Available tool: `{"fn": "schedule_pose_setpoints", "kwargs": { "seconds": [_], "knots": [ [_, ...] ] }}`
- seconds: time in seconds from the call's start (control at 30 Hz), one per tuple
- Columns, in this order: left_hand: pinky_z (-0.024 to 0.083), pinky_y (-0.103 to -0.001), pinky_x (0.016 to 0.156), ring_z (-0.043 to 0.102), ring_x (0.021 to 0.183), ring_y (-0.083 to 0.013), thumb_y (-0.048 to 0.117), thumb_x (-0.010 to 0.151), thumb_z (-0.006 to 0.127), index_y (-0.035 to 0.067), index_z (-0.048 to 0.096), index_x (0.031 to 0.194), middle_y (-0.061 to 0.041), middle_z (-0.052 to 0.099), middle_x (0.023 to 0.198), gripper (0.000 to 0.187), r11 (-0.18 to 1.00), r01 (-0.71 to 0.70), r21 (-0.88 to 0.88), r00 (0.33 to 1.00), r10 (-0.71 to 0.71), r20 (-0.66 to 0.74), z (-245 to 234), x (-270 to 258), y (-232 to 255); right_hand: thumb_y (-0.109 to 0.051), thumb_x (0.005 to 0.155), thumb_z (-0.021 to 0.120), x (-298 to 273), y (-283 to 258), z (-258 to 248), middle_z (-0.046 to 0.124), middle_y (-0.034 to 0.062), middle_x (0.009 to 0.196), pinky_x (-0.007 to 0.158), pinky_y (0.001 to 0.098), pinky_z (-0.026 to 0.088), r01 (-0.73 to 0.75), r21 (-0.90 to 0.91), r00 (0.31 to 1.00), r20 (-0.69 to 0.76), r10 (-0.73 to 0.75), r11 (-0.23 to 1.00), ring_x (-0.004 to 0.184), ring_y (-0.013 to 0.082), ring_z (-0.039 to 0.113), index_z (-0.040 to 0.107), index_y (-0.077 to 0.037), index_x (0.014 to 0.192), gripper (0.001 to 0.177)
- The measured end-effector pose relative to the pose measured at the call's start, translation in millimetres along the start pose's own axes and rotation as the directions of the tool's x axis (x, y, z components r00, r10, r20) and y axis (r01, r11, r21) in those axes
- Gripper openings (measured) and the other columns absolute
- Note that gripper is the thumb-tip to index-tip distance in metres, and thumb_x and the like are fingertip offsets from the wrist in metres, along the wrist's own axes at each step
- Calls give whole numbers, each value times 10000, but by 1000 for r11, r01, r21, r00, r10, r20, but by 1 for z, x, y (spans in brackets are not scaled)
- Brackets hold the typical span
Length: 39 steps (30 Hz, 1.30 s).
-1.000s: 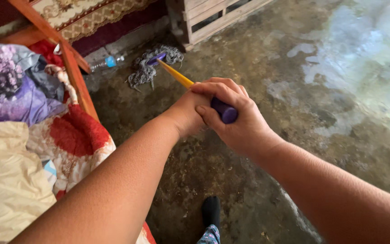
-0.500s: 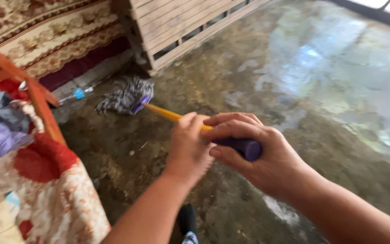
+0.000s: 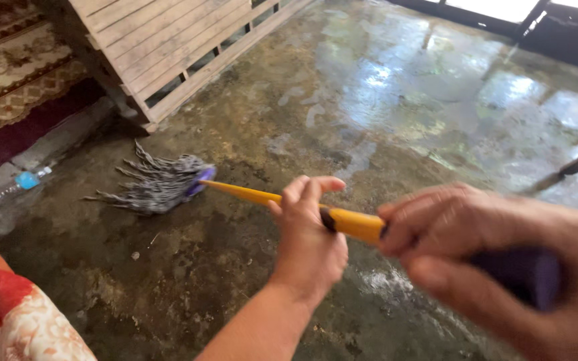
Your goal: The person uses a string mop with a yellow handle to clean a wet concrete floor. They push and pull the mop across the surface, moving around a wooden pallet and a bed frame.
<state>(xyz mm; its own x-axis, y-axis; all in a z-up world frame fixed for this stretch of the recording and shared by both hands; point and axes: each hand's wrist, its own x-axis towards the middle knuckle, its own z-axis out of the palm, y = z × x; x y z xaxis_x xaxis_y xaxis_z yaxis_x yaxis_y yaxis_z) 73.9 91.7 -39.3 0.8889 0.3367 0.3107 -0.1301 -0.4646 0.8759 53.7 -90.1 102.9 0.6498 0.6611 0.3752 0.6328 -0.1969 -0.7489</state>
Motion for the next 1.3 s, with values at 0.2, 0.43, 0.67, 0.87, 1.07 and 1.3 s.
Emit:
{"fn": "schedule_pose_setpoints", "kwargs": {
  "seconds": [0.2, 0.43, 0.67, 0.87, 1.07, 1.3],
  "knots": [
    [49, -569, 1257, 478, 1336, -327, -121, 758, 591, 157, 641, 1118, -49, 666, 1232, 458, 972, -235, -25, 951, 235, 202, -10, 8, -24, -108, 893, 758, -11, 8, 29, 742, 39, 1001, 1002, 389, 541, -36, -57, 990, -140, 28, 998, 1106, 212, 719, 752, -108, 898, 7],
    [442, -404, 1080, 517, 1220, -334, 32, 696, 755, 180, 663, 1043, -97, 614, 1199, 388, 958, -168, 233, 946, 89, 313, -53, 74, -106, -70, 847, 791, 60, 50, 113, 733, 59, 1022, 973, 368, 531, 21, -16, 986, -163, -24, 1000, 1055, 227, 700, 680, -61, 895, 121],
    [414, -382, 1105, 512, 1265, -297, 234, 924, 606, 167, 677, 1079, -60, 565, 1297, 183, 944, 188, -271, 956, -113, 271, -100, 111, -147, -101, 845, 804, 144, 115, 183, 700, 68, 1082, 1018, 396, 474, 28, 70, 992, -124, -20, 997, 1083, 255, 640, 664, -70, 927, 165],
    [402, -450, 1171, 600, 1106, -309, 204, 903, 603, 122, 603, 941, -82, 647, 1015, 91, 930, -342, 138, 866, 255, 431, -156, 163, -148, -146, 852, 804, 197, 92, 196, 705, 42, 1069, 1002, 381, 494, -5, 94, 995, -94, 14, 996, 1083, 242, 640, 658, -89, 919, 171],
    [445, -474, 902, 597, 1002, -343, 240, 790, 684, 126, 563, 809, -95, 607, 900, 167, 889, -434, 146, 804, 310, 507, -172, 169, -115, -165, 831, 806, 196, 63, 173, 666, 64, 1074, 1035, 418, 453, -6, 202, 999, -34, 14, 979, 1118, 259, 623, 659, -91, 938, 197],
    [448, -491, 906, 624, 997, -321, 224, 796, 684, 152, 573, 785, -62, 629, 854, 133, 857, -488, 162, 783, 349, 514, -173, 195, -143, -110, 885, 782, 218, 90, 202, 680, 64, 1134, 1077, 395, 483, -22, 186, 996, -85, 38, 982, 1170, 260, 624, 644, -103, 941, 149]
  ]
}}
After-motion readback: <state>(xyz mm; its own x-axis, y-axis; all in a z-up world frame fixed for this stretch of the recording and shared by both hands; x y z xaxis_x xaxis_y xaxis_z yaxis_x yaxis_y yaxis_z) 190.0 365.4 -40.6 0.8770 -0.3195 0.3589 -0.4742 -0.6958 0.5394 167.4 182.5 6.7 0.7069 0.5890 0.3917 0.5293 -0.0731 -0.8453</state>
